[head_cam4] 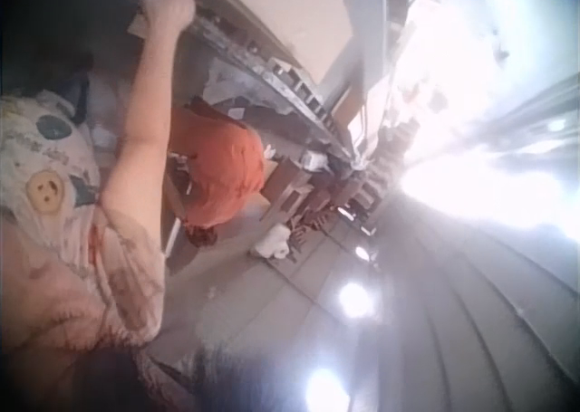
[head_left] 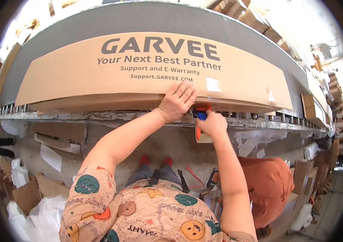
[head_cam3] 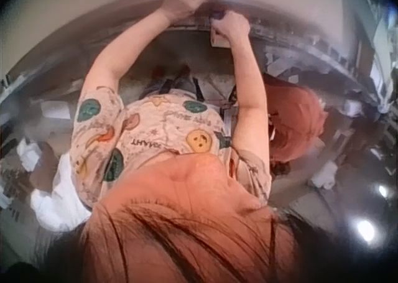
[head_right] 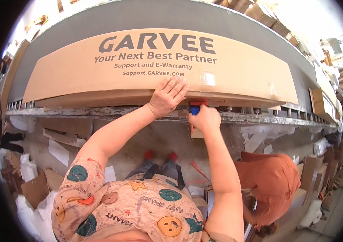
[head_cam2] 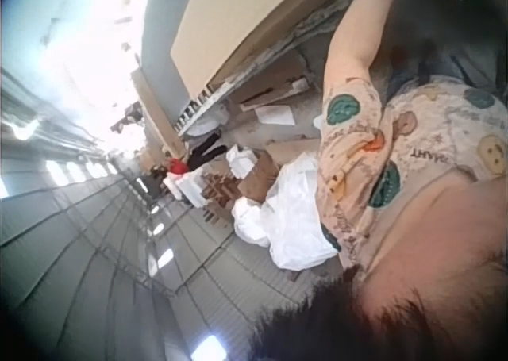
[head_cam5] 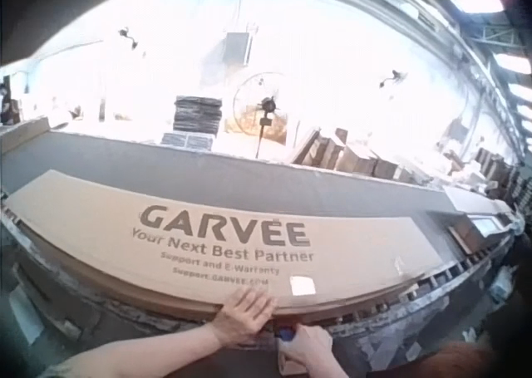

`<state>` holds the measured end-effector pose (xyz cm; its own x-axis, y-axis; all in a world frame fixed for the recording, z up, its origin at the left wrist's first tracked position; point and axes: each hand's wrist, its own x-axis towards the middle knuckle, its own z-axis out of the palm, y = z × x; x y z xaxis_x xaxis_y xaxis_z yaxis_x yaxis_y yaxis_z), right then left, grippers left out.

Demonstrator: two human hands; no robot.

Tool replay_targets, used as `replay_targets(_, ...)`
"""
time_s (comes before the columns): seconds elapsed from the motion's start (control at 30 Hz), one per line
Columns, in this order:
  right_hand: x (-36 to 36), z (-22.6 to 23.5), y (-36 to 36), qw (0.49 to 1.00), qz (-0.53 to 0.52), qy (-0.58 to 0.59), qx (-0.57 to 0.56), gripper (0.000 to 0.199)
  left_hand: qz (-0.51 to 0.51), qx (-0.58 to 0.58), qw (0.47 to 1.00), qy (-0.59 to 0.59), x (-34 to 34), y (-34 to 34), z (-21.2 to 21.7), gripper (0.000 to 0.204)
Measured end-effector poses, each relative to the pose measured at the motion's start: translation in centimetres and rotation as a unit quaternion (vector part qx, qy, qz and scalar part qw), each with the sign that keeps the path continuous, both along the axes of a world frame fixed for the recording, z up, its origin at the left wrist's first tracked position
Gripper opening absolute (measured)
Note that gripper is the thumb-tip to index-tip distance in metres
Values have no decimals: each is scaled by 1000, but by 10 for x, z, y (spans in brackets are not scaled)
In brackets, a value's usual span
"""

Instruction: The person packages furniture components by placing white protective panels into a long cardboard box and securing the box with a tape dispenser. The person folds the cardboard flaps, applies tape across the seams and ends of the box, and handles protective foam and furniture parts on a conveyor belt.

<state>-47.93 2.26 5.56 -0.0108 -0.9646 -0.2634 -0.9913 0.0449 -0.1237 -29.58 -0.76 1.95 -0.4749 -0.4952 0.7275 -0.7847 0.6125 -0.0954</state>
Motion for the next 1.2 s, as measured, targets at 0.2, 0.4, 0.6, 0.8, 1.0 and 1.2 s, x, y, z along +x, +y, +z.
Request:
replay_targets(0.2,9,-35,-58,967,182,-74,165,61,-115,133,978,-109,-14,-33,1,56)
replay_targets(0.4,9,-100,-79,897,286,-238,240,61,-42,409,899,-149,-30,-74,26,126)
replay_targets(0.6,34,-37,-56,948,135,-160,238,51,8,206,975,-77,131,8,15,83)
replay_targets(0.8,107,25,-15,940,210,-130,234,63,189,120,969,-99,365,91,6,89)
replay_targets(1.0,229,-3,18,929,187,-188,257,64,153,104,983,1,364,98,1,77)
replay_targets(1.2,302,4,42,927,187,-151,287,69,36,5,999,4,420,137,-19,35)
